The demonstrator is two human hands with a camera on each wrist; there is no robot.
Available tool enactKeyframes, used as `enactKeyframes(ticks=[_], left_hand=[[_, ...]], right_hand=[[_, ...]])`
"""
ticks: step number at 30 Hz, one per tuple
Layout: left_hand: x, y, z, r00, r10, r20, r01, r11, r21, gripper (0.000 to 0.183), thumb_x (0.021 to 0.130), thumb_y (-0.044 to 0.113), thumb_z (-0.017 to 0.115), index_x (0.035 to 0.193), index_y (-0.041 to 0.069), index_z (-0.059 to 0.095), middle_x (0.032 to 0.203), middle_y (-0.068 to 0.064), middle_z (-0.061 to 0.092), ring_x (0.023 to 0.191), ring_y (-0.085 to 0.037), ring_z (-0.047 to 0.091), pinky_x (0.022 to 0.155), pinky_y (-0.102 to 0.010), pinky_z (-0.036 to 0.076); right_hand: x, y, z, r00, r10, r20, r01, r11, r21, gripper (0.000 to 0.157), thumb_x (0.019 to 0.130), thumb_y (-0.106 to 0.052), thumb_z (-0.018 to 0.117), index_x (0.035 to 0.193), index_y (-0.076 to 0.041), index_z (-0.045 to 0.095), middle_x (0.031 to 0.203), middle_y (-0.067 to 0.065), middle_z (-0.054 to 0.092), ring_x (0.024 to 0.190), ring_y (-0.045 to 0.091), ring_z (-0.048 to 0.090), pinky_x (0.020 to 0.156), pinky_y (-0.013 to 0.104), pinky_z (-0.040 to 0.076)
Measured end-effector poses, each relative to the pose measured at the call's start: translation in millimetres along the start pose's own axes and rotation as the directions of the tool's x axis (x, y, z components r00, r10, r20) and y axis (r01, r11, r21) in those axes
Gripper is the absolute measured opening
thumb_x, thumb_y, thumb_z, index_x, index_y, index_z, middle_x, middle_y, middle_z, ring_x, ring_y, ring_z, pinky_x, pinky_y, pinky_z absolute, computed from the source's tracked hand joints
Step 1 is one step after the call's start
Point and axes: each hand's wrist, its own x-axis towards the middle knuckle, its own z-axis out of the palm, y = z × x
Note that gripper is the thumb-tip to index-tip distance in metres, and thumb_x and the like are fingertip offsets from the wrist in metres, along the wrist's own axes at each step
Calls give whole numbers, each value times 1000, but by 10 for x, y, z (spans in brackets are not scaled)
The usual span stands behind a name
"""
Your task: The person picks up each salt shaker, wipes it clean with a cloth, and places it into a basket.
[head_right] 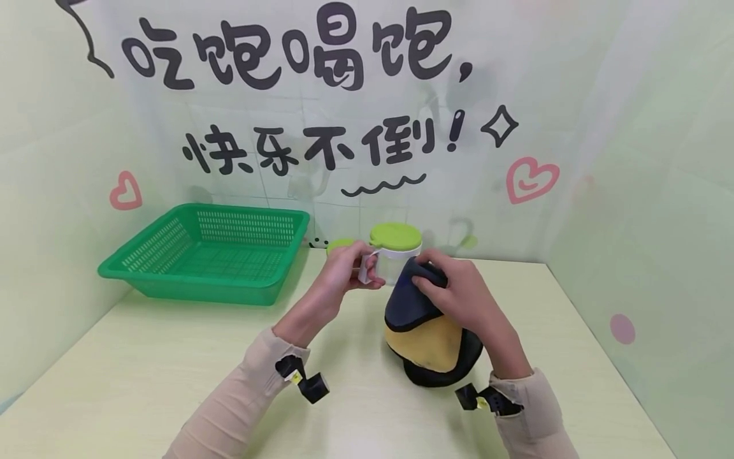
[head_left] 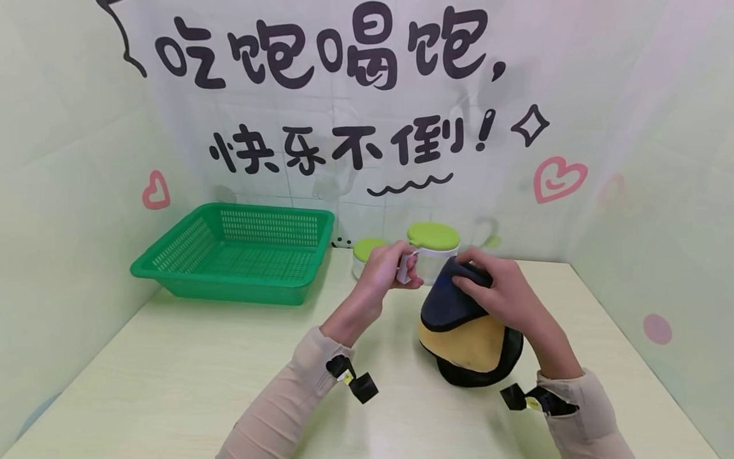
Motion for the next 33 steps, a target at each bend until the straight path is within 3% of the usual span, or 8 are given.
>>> enactKeyframes(ticks=[8, 13, 17, 24, 29, 33], left_hand=[[-21, 22, -20, 1000, 16, -12, -16, 1000, -20, 29, 97, 21, 49, 72, 9, 55, 63, -2, 56, 56, -14, 64, 71, -31, 64], [-30, 39, -21, 1000, 22, -8, -22, 1000, -12, 29, 98, 22, 49, 73, 9, 55, 64, -2, 57, 57, -14, 65, 72, -32, 64], [-22, 37, -15, 1000, 13, 1, -13, 1000, -11, 28, 98, 22, 48, 75, 8, 55, 65, -2, 56, 58, -15, 65, 73, -32, 64], [-8, 20, -4, 1000, 0, 11, 0, 1000, 15, 29, 99, 22, 47, 75, 7, 56, 64, -2, 56, 58, -15, 66, 74, -32, 64], [-10, 13, -2, 1000, -8, 28, 7, 1000, 30, 31, 99, 22, 48, 73, 7, 56, 62, -2, 58, 57, -14, 66, 74, -33, 64], [-18, 19, -16, 998, -13, 60, 11, 999, 31, 30, 99, 22, 48, 74, 7, 56, 63, -1, 60, 59, -13, 66, 77, -33, 64]], right_hand=[[18, 16, 28, 976, 62, 211, -60, 998, -12, 15, 96, -17, 72, 110, -21, 68, 93, -4, 70, 82, 13, 59, 75, 31, 49], [17, 20, 37, 965, 62, 254, -60, 998, -18, 15, 95, -16, 72, 108, -23, 69, 88, -7, 68, 78, 10, 57, 73, 29, 47], [6, 17, 20, 976, 53, 210, -47, 998, -33, 15, 95, -16, 73, 108, -22, 69, 90, -6, 69, 79, 11, 58, 74, 31, 48], [-9, 6, 9, 998, 15, 63, -13, 999, -32, 16, 95, -15, 74, 109, -18, 69, 99, 1, 73, 85, 15, 62, 76, 36, 53], [-11, 0, 1, 999, -20, -31, 20, 1000, -18, 17, 93, -12, 75, 109, -17, 69, 100, 1, 74, 84, 14, 62, 74, 32, 53], [-8, -10, -11, 998, -31, -53, 30, 1000, -4, 18, 93, -10, 75, 108, -16, 69, 100, 2, 73, 84, 14, 61, 74, 29, 51]])
